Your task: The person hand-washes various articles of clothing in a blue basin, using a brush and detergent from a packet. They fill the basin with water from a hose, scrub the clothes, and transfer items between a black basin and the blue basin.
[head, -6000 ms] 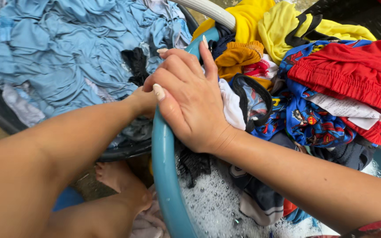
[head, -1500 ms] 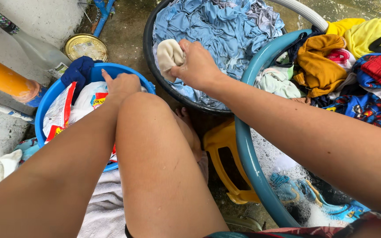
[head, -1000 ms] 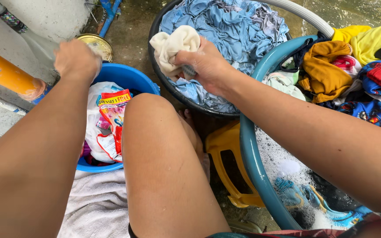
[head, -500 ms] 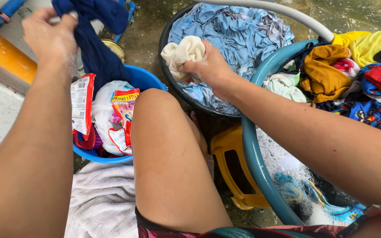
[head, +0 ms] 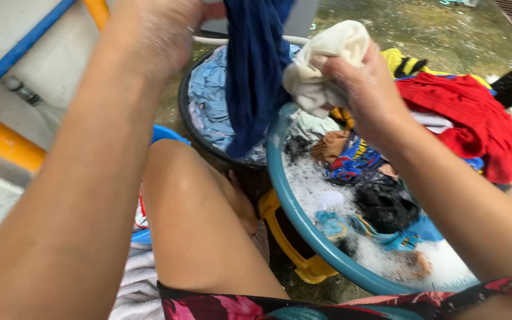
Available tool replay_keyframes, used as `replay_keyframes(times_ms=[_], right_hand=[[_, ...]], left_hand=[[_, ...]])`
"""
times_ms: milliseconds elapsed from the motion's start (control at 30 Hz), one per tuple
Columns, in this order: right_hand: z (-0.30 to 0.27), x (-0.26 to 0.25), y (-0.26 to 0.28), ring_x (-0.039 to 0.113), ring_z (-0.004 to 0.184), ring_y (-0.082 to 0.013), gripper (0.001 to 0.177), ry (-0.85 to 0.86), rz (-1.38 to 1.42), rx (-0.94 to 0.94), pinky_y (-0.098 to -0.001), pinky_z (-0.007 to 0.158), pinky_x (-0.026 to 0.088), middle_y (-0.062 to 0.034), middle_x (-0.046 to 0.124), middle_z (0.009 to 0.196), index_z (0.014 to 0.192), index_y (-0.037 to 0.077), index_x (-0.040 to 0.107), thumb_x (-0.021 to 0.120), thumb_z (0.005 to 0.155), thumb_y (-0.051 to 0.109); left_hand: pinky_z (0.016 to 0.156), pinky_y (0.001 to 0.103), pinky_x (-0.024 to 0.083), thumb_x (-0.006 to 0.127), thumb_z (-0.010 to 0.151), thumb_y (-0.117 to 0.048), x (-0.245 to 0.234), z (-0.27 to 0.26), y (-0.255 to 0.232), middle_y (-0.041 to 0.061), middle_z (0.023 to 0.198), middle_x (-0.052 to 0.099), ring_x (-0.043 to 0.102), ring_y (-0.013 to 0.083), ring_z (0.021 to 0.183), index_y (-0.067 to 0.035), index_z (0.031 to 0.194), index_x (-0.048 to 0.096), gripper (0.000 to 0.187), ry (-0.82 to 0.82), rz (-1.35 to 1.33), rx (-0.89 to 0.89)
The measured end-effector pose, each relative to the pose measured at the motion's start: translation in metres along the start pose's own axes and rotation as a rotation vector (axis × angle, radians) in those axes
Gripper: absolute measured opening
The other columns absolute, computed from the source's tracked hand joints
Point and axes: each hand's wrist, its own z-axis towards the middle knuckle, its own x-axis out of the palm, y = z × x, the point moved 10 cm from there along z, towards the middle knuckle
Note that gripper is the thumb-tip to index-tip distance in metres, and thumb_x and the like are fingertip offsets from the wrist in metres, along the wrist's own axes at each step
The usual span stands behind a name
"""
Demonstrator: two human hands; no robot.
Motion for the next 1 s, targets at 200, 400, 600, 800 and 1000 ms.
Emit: replay_keyframes(times_ms=[200, 400, 600, 800, 1000], right_hand=[[-0.097, -0.072, 0.0, 0.073, 0.097, -0.0215, 0.057, 0.362, -1.047, 0.357, -0.0344, 0.085, 0.058, -0.0072, 0.075, 0.104, 0.125, 0.011, 0.061, 0.082, 0.075, 0.028], [-0.164, -0.058, -0.056, 0.049, 0.127, -0.0466, 0.092, 0.656, -1.488, 0.498, -0.0471, 0.107, 0.045, -0.0251, 0.034, 0.142, 0.142, 0.015, 0.042, 0.093, 0.069, 0.036], [-0.143, -0.059, -0.127, 0.049, 0.13, -0.048, 0.092, 0.783, -1.625, 0.724, -0.0562, 0.102, 0.049, -0.0262, 0.033, 0.145, 0.153, 0.014, 0.023, 0.081, 0.083, 0.024], [-0.115, -0.058, -0.159, 0.07, 0.105, -0.0444, 0.033, 0.41, -1.622, 0.37, -0.0533, 0.085, 0.058, -0.0249, 0.058, 0.124, 0.126, 0.007, 0.051, 0.062, 0.097, 0.016], [-0.165, -0.09, -0.103, 0.064, 0.102, -0.0464, 0.05, 0.321, -1.299, 0.172, -0.0564, 0.081, 0.051, -0.0223, 0.063, 0.11, 0.122, 0.008, 0.049, 0.067, 0.076, 0.003]], left_hand=[[0.11, 0.052, 0.044, 0.079, 0.074, -0.047, 0.219, -0.099, 0.021, 0.022, 0.155, 0.038, 0.048, 0.0446, 0.136, -0.029, 0.147, 0.051, 0.081, 0.809, 0.533, -0.283], [0.12, 0.055, 0.026, 0.055, 0.102, -0.024, 0.347, -0.237, 0.155, 0.005, 0.171, -0.009, 0.009, 0.0544, 0.152, -0.047, 0.156, 0.011, 0.073, 0.649, 0.993, -0.578], [0.119, 0.058, 0.013, 0.056, 0.098, -0.047, 0.369, -0.262, 0.199, 0.018, 0.167, 0.022, 0.024, 0.0411, 0.15, -0.02, 0.161, 0.028, 0.074, 1.458, 1.167, -0.839], [0.112, 0.044, 0.042, 0.067, 0.093, -0.031, 0.361, -0.247, 0.157, 0.007, 0.15, 0.056, 0.052, 0.0237, 0.14, -0.018, 0.139, 0.064, 0.048, 1.354, 1.111, -0.166], [0.095, 0.047, 0.057, 0.06, 0.093, -0.028, 0.303, -0.218, 0.085, 0.019, 0.119, 0.074, 0.071, 0.0359, 0.112, -0.009, 0.11, 0.081, 0.033, 1.028, 0.85, -0.066]])
